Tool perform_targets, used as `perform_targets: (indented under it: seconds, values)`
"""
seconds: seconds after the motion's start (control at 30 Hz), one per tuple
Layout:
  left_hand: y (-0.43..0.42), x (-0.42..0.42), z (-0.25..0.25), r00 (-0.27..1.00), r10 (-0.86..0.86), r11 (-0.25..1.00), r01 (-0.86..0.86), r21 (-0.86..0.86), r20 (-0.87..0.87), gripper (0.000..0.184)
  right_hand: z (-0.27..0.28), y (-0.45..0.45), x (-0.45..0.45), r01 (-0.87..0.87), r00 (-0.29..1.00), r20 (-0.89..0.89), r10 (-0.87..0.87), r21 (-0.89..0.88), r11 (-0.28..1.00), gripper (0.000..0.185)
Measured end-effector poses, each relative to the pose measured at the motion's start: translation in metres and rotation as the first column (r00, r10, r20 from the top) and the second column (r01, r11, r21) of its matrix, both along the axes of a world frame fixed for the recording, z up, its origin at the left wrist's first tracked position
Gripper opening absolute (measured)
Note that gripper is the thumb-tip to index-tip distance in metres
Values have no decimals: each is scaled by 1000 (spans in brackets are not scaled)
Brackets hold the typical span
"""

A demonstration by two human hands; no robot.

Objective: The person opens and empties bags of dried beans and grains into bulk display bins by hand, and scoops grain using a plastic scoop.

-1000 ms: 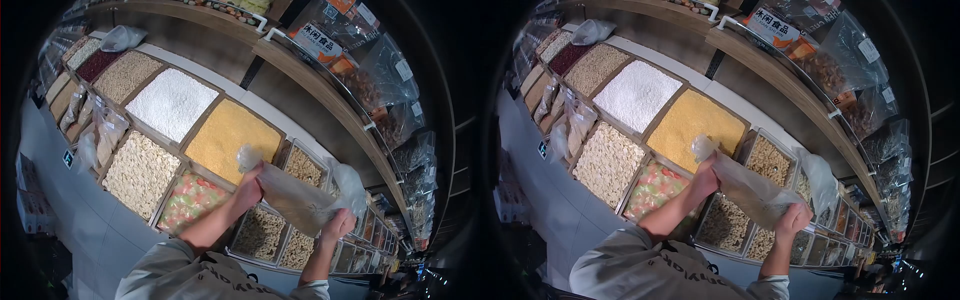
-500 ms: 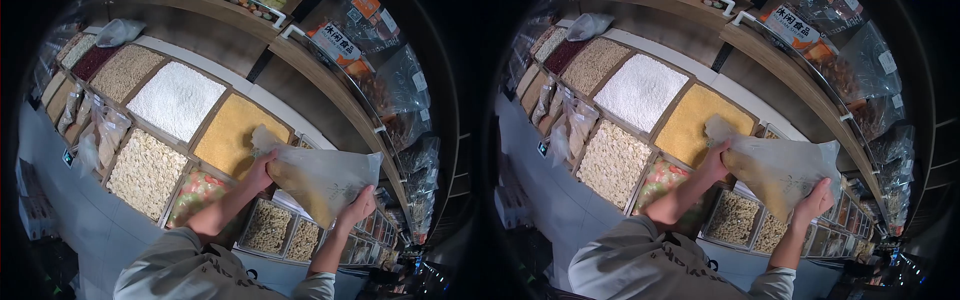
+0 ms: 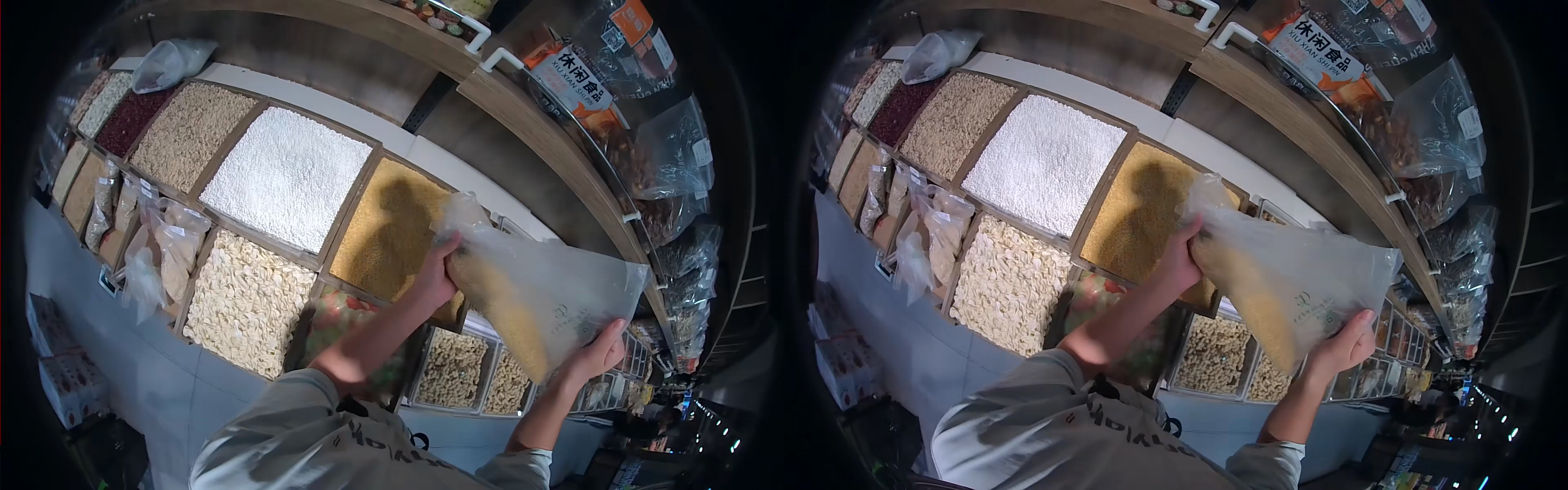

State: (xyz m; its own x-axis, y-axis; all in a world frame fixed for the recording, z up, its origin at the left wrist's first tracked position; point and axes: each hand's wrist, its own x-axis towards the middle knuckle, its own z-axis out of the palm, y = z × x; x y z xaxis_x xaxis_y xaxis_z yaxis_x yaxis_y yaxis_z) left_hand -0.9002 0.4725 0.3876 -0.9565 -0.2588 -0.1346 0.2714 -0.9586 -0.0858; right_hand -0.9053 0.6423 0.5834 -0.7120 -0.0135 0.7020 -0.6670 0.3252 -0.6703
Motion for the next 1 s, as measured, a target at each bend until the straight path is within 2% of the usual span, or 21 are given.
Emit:
perform_targets:
  seconds: [0.03,0.1,0.17,0.2,0.27,0.37,0.5,0.57,0.7,0.77,0.87,1.0]
  values:
    - [-1,-1,-2,1000,-2,1000,2,5,-2,59,3,-6,6,16,999,-49,-16,-6,1000,47]
    - [-2,-1,-4,999,-48,996,49,68,-22,61,7,-16,8,75,997,-3,-75,-55,996,48]
    - [-2,-1,0,998,-63,997,64,42,-26,61,8,-18,6,28,997,75,-18,-129,991,47]
    - [-3,-2,2,997,-69,998,69,11,-24,61,6,-15,2,30,997,70,-21,-124,992,47]
    - [-4,-6,-3,998,-66,997,66,39,-16,59,0,-5,-4,58,998,37,-59,16,998,48]
    - [-6,-12,-9,999,-35,997,37,66,-31,56,2,-15,-5,68,997,41,-68,-9,998,48]
    - [-12,-11,-10,998,33,996,-28,88,-60,51,-1,-20,-6,47,999,-10,-46,46,998,48]
    - [-13,-13,-11,997,38,993,-30,111,-68,49,-2,-24,-7,92,994,-63,-88,55,994,49]
    - [-15,-17,-17,998,7,987,3,163,-60,45,-3,-21,-14,79,996,-57,-73,124,989,51]
    - [-18,-18,-18,998,29,988,-19,156,-61,43,-8,-27,-10,97,975,-213,-68,129,987,53]
    - [-19,-18,-18,998,31,988,-21,154,-63,41,-5,-29,-9,82,991,-113,-68,123,989,53]
    - [-25,-15,-15,998,5,989,5,148,-68,40,-11,-26,-12,81,988,-144,-62,131,988,54]
